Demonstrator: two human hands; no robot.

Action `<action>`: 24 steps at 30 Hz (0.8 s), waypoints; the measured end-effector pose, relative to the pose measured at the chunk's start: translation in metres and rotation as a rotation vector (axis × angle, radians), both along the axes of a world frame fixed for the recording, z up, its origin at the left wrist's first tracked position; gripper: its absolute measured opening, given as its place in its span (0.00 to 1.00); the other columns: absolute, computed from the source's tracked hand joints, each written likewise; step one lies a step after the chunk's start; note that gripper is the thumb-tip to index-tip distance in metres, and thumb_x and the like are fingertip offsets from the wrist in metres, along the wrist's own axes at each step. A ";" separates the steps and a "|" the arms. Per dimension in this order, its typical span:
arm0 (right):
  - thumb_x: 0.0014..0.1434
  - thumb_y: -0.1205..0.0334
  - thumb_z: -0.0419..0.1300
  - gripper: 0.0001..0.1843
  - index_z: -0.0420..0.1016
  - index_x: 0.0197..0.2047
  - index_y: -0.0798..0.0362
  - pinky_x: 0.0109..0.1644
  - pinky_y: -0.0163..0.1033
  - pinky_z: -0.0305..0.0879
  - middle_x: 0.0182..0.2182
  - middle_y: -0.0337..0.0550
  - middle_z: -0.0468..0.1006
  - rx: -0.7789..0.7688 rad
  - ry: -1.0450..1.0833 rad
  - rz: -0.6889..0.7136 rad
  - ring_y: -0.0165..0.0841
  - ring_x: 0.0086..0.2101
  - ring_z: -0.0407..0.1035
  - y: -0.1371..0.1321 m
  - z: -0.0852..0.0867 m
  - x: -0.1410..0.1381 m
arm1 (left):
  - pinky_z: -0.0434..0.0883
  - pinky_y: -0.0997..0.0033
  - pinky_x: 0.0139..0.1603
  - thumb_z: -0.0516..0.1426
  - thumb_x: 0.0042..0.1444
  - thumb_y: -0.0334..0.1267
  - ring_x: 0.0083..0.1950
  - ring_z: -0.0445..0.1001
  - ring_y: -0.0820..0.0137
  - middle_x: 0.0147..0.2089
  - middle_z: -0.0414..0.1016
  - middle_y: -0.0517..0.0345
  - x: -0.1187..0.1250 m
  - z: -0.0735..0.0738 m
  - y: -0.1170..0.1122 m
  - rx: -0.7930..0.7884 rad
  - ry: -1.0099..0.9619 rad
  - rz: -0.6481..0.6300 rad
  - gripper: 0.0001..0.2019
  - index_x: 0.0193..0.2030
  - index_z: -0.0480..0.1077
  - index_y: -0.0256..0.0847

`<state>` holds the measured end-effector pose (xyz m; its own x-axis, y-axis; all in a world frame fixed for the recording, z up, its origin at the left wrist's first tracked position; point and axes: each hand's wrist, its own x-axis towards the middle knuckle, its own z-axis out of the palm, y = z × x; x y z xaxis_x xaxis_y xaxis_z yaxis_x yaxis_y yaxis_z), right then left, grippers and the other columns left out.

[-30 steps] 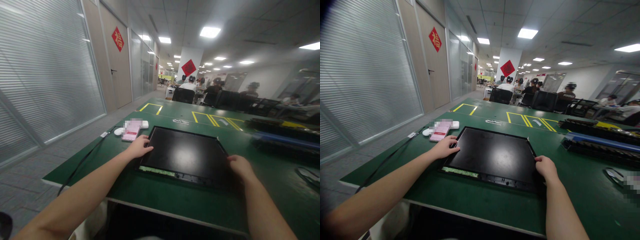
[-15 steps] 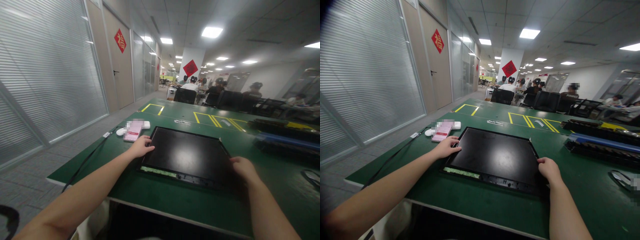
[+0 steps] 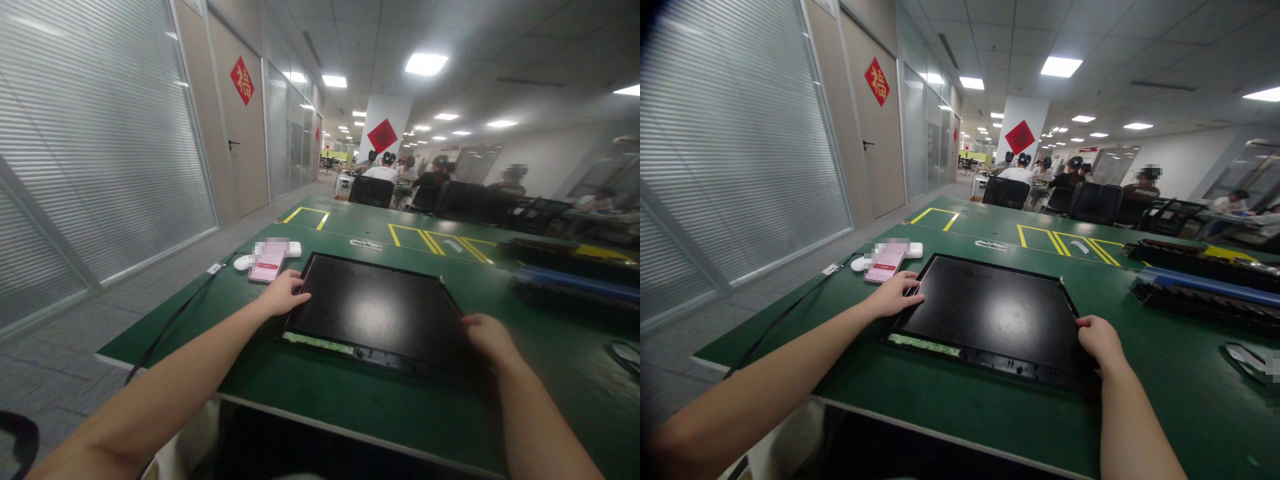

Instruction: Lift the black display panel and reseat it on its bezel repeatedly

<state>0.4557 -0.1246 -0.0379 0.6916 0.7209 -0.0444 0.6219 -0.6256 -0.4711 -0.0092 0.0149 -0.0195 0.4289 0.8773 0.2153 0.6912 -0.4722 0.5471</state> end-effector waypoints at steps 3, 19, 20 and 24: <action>0.43 0.73 0.58 0.16 0.79 0.37 0.54 0.37 0.40 0.68 0.35 0.51 0.81 0.010 -0.010 0.002 0.42 0.37 0.75 0.001 -0.002 0.003 | 0.66 0.55 0.61 0.60 0.48 0.52 0.58 0.70 0.50 0.58 0.70 0.44 0.000 0.000 -0.001 0.015 0.022 -0.016 0.19 0.39 0.79 0.40; 0.44 0.71 0.59 0.16 0.78 0.39 0.54 0.37 0.41 0.69 0.37 0.52 0.80 0.000 0.006 -0.017 0.42 0.37 0.75 -0.001 -0.001 0.002 | 0.59 0.53 0.66 0.56 0.57 0.43 0.64 0.63 0.49 0.62 0.64 0.40 0.007 -0.001 -0.009 0.082 0.173 -0.073 0.20 0.54 0.76 0.39; 0.44 0.71 0.59 0.16 0.78 0.39 0.55 0.38 0.41 0.69 0.37 0.52 0.80 -0.002 0.003 -0.016 0.42 0.37 0.75 -0.001 0.000 0.002 | 0.59 0.54 0.66 0.56 0.57 0.44 0.64 0.63 0.49 0.62 0.64 0.39 0.007 -0.001 -0.009 0.078 0.175 -0.078 0.21 0.54 0.75 0.38; 0.44 0.73 0.58 0.17 0.79 0.38 0.55 0.38 0.41 0.69 0.37 0.52 0.80 0.000 0.003 -0.006 0.41 0.37 0.74 -0.001 0.002 0.000 | 0.60 0.53 0.65 0.58 0.55 0.46 0.64 0.64 0.50 0.63 0.63 0.40 0.002 0.004 -0.008 0.061 0.128 -0.102 0.22 0.54 0.74 0.38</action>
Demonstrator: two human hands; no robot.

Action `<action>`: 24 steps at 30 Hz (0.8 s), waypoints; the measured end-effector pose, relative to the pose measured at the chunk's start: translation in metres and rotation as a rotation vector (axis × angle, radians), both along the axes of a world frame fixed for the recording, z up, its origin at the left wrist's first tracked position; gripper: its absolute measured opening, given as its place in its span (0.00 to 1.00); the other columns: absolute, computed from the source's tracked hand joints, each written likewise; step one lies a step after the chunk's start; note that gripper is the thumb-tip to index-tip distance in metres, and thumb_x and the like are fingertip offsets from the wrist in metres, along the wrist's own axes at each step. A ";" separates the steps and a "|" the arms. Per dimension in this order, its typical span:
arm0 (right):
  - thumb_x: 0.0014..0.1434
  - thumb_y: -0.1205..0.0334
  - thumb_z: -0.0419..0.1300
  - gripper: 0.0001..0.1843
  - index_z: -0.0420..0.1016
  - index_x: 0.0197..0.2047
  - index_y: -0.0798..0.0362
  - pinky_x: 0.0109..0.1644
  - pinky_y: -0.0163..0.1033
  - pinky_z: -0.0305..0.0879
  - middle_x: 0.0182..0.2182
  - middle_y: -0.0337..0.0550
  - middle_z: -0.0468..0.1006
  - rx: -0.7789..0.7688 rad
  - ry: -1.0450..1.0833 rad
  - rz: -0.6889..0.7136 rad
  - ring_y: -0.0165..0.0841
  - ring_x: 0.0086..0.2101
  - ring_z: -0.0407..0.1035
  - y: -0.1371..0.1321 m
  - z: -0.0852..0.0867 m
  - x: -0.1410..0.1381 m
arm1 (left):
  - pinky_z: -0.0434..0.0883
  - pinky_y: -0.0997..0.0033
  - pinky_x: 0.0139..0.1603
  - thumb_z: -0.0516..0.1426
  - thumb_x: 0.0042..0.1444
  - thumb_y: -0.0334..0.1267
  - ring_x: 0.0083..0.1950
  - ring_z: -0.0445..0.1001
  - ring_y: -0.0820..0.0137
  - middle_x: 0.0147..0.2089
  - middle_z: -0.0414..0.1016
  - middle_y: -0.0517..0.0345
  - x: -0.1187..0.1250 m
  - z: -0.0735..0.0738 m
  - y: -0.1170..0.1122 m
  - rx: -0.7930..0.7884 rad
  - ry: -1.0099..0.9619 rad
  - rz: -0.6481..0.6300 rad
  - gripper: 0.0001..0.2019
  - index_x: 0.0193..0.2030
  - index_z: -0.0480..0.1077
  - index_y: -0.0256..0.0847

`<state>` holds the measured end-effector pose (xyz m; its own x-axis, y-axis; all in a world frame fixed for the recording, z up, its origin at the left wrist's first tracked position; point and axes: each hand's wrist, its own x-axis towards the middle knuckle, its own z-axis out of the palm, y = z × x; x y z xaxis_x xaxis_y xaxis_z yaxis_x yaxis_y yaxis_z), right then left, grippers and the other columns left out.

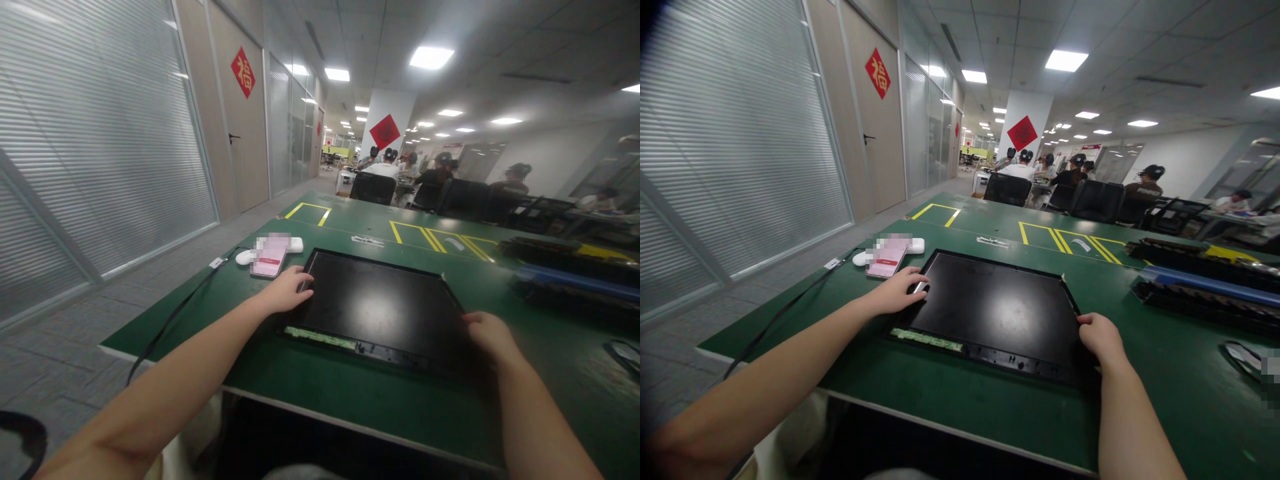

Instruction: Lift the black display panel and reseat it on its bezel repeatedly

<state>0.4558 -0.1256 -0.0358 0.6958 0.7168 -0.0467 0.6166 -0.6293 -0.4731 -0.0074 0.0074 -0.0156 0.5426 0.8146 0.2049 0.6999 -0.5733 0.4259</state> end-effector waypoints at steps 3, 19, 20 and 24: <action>0.43 0.74 0.57 0.18 0.79 0.38 0.55 0.37 0.40 0.69 0.36 0.52 0.81 0.017 -0.012 0.002 0.41 0.36 0.74 -0.001 0.002 -0.001 | 0.59 0.50 0.65 0.60 0.53 0.48 0.65 0.62 0.48 0.65 0.61 0.40 -0.005 0.007 -0.001 0.035 -0.003 -0.051 0.25 0.56 0.73 0.38; 0.44 0.74 0.56 0.21 0.79 0.42 0.56 0.40 0.40 0.68 0.40 0.53 0.80 0.010 0.001 -0.011 0.41 0.40 0.74 -0.002 0.002 -0.005 | 0.58 0.55 0.66 0.68 0.45 0.43 0.67 0.61 0.52 0.67 0.63 0.49 -0.011 0.029 -0.019 -0.120 0.062 -0.464 0.31 0.59 0.71 0.50; 0.44 0.74 0.56 0.21 0.79 0.42 0.56 0.40 0.40 0.68 0.40 0.53 0.80 0.018 0.007 -0.016 0.41 0.40 0.74 -0.002 0.001 -0.005 | 0.59 0.55 0.65 0.68 0.45 0.43 0.66 0.62 0.52 0.67 0.64 0.49 -0.011 0.029 -0.019 -0.131 0.062 -0.458 0.31 0.59 0.71 0.49; 0.44 0.73 0.57 0.20 0.80 0.41 0.55 0.38 0.39 0.68 0.37 0.52 0.80 0.039 0.014 -0.029 0.40 0.37 0.74 -0.001 -0.004 -0.003 | 0.61 0.58 0.64 0.68 0.45 0.42 0.64 0.65 0.54 0.65 0.66 0.48 -0.008 0.030 -0.022 -0.163 0.044 -0.447 0.31 0.59 0.71 0.46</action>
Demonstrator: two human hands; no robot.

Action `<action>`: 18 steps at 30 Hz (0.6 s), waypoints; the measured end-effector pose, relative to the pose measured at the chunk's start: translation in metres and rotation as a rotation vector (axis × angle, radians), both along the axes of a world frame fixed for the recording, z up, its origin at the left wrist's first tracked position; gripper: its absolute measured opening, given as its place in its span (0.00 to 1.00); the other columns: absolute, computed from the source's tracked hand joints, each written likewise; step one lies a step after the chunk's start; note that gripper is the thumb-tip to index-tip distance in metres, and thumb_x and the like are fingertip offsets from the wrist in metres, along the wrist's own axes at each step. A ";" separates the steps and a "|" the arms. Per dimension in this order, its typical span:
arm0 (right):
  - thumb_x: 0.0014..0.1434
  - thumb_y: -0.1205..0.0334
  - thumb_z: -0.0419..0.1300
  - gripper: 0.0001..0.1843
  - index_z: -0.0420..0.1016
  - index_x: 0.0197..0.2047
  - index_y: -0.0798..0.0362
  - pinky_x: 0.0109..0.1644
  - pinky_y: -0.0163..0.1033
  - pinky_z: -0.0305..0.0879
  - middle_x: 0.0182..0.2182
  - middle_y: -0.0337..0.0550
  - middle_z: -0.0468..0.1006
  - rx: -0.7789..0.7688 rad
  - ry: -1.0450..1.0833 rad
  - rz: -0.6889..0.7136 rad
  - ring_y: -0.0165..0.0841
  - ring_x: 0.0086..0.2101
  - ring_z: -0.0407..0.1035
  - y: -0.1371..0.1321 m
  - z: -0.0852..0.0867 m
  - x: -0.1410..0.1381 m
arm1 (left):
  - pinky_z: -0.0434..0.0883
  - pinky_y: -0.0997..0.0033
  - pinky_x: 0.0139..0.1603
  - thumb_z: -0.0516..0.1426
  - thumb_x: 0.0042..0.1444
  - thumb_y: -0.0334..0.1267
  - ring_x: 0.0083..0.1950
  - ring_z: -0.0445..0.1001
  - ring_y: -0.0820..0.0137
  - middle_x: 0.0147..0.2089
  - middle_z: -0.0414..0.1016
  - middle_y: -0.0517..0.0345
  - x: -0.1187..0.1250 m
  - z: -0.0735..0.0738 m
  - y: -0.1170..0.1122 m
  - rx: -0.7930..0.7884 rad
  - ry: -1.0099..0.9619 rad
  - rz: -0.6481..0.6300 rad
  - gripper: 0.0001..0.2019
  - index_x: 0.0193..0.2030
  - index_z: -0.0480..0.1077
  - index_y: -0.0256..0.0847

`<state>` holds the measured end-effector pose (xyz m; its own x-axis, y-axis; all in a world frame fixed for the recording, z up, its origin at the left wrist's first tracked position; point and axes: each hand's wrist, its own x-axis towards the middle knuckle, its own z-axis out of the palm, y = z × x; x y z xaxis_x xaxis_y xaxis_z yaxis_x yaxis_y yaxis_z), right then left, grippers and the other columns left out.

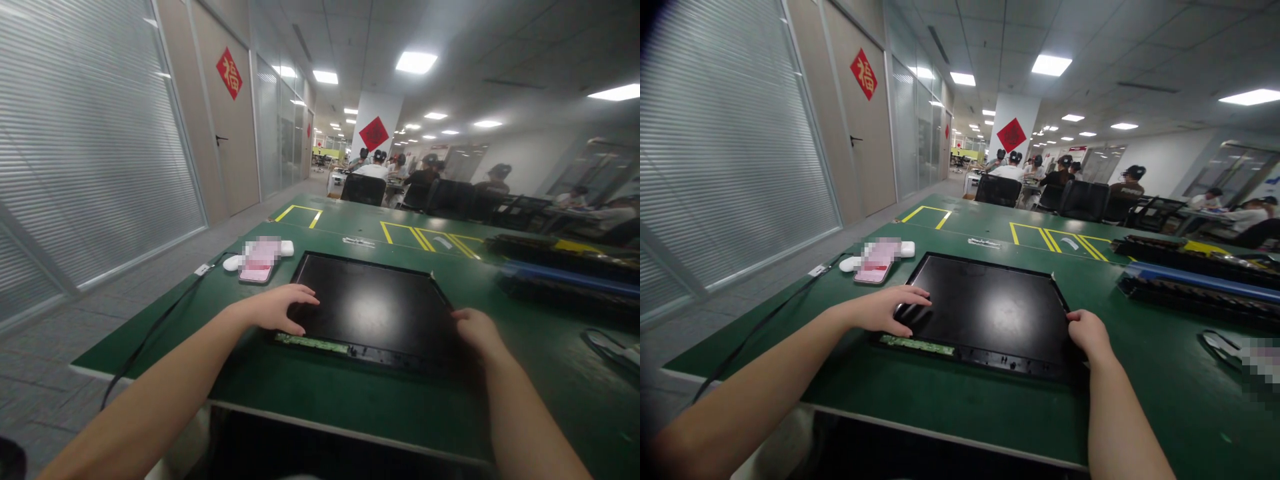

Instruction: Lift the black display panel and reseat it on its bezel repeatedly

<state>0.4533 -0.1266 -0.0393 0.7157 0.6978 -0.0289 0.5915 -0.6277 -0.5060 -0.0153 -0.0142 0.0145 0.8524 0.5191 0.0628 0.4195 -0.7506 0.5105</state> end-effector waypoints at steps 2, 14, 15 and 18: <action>0.45 0.74 0.56 0.20 0.80 0.41 0.55 0.38 0.39 0.67 0.38 0.51 0.80 0.005 -0.024 0.005 0.40 0.38 0.74 0.000 -0.001 0.001 | 0.61 0.59 0.64 0.68 0.45 0.41 0.64 0.66 0.55 0.65 0.66 0.48 0.001 0.000 -0.001 -0.003 -0.015 -0.016 0.30 0.58 0.71 0.45; 0.44 0.73 0.56 0.18 0.80 0.38 0.53 0.38 0.38 0.67 0.38 0.50 0.81 0.014 -0.066 0.039 0.40 0.39 0.75 0.002 -0.010 0.010 | 0.63 0.60 0.63 0.66 0.45 0.39 0.63 0.66 0.56 0.65 0.65 0.50 0.000 -0.005 0.002 0.011 -0.074 -0.065 0.28 0.56 0.72 0.47; 0.44 0.73 0.56 0.18 0.80 0.38 0.53 0.37 0.38 0.67 0.37 0.50 0.81 0.012 -0.059 0.043 0.40 0.39 0.75 0.002 -0.010 0.011 | 0.62 0.60 0.64 0.67 0.45 0.40 0.64 0.65 0.56 0.65 0.64 0.50 0.000 -0.005 0.002 0.008 -0.078 -0.052 0.28 0.57 0.72 0.47; 0.45 0.72 0.55 0.17 0.79 0.38 0.54 0.38 0.39 0.67 0.38 0.50 0.81 -0.001 -0.048 0.054 0.40 0.40 0.75 0.003 -0.010 0.013 | 0.58 0.54 0.67 0.65 0.47 0.47 0.70 0.56 0.51 0.70 0.55 0.45 0.000 -0.008 0.001 -0.011 -0.043 0.061 0.35 0.64 0.65 0.46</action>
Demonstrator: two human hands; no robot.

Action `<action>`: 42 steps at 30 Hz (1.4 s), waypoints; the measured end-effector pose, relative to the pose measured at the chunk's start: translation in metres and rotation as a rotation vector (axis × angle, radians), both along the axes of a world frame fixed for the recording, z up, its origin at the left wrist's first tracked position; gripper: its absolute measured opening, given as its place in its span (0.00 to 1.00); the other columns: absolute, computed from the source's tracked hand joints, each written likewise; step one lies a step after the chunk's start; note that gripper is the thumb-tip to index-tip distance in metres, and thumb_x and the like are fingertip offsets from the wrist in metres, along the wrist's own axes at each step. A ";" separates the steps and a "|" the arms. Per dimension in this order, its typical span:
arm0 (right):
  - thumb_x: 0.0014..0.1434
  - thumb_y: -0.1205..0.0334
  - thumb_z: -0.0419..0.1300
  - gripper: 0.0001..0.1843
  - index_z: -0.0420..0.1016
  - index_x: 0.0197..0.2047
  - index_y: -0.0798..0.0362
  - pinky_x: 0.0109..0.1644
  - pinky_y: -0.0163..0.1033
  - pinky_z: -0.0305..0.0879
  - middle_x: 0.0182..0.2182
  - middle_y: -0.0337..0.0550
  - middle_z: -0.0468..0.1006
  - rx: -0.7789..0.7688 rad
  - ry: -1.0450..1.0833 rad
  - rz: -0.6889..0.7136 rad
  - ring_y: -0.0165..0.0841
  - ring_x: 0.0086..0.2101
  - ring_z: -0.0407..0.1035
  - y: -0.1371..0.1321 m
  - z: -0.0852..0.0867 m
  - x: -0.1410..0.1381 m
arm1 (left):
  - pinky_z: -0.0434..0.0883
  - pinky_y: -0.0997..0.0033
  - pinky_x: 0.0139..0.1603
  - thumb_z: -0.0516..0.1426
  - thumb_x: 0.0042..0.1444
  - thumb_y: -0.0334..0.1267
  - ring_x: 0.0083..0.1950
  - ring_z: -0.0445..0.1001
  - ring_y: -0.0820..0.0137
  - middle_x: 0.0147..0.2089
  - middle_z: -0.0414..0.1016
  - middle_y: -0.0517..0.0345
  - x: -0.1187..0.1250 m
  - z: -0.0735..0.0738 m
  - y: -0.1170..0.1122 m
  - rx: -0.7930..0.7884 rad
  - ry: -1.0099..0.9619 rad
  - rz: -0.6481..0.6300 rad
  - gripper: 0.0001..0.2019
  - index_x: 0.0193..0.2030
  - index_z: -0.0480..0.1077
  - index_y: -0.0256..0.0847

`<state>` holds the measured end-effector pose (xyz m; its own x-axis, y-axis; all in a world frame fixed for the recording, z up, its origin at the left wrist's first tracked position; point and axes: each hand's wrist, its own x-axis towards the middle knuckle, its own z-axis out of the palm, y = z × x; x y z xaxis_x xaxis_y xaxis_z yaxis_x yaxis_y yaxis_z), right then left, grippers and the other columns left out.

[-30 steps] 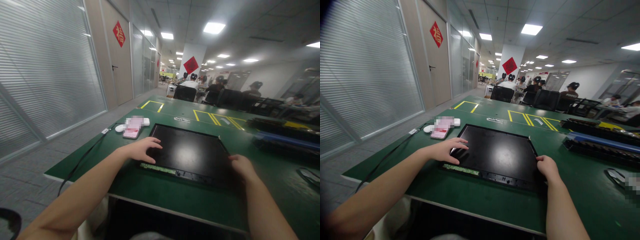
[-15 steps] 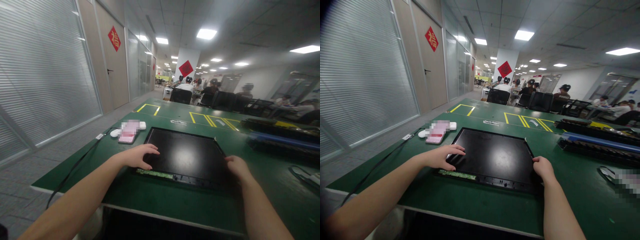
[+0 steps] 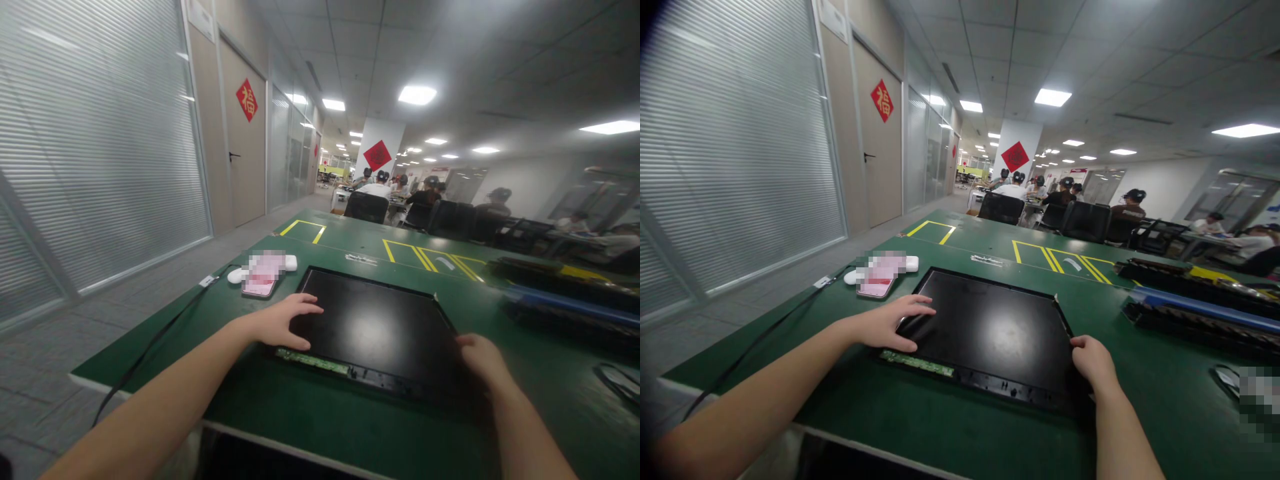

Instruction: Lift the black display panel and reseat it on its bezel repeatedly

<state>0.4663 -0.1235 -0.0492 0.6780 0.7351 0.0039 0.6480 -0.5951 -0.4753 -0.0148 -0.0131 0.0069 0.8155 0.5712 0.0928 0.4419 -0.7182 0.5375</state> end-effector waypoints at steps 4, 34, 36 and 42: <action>0.46 0.73 0.54 0.18 0.78 0.39 0.54 0.40 0.39 0.67 0.39 0.50 0.81 -0.011 -0.018 0.008 0.40 0.41 0.74 0.001 0.001 0.001 | 0.52 0.48 0.68 0.58 0.55 0.52 0.73 0.47 0.47 0.73 0.46 0.35 0.005 -0.012 0.005 0.027 0.041 0.271 0.37 0.68 0.58 0.36; 0.44 0.71 0.57 0.18 0.79 0.40 0.54 0.39 0.39 0.68 0.40 0.50 0.81 0.008 0.014 0.021 0.41 0.40 0.75 0.003 0.001 0.002 | 0.76 0.68 0.46 0.57 0.49 0.21 0.54 0.76 0.63 0.62 0.70 0.50 0.018 -0.014 0.020 -0.820 -0.860 0.622 0.22 0.50 0.71 0.40; 0.44 0.71 0.57 0.19 0.79 0.41 0.55 0.41 0.39 0.67 0.41 0.50 0.81 -0.002 -0.003 0.027 0.42 0.42 0.74 0.002 0.003 0.000 | 0.77 0.68 0.45 0.60 0.49 0.23 0.53 0.76 0.63 0.62 0.71 0.51 0.018 -0.017 0.023 -0.849 -0.896 0.642 0.19 0.49 0.72 0.40; 0.45 0.72 0.56 0.20 0.79 0.42 0.56 0.41 0.38 0.66 0.41 0.50 0.81 -0.003 0.010 0.022 0.41 0.43 0.74 0.001 0.008 -0.007 | 0.79 0.61 0.36 0.68 0.43 0.27 0.34 0.81 0.62 0.41 0.81 0.52 0.019 -0.024 0.028 -1.082 -0.908 0.653 0.41 0.65 0.61 0.44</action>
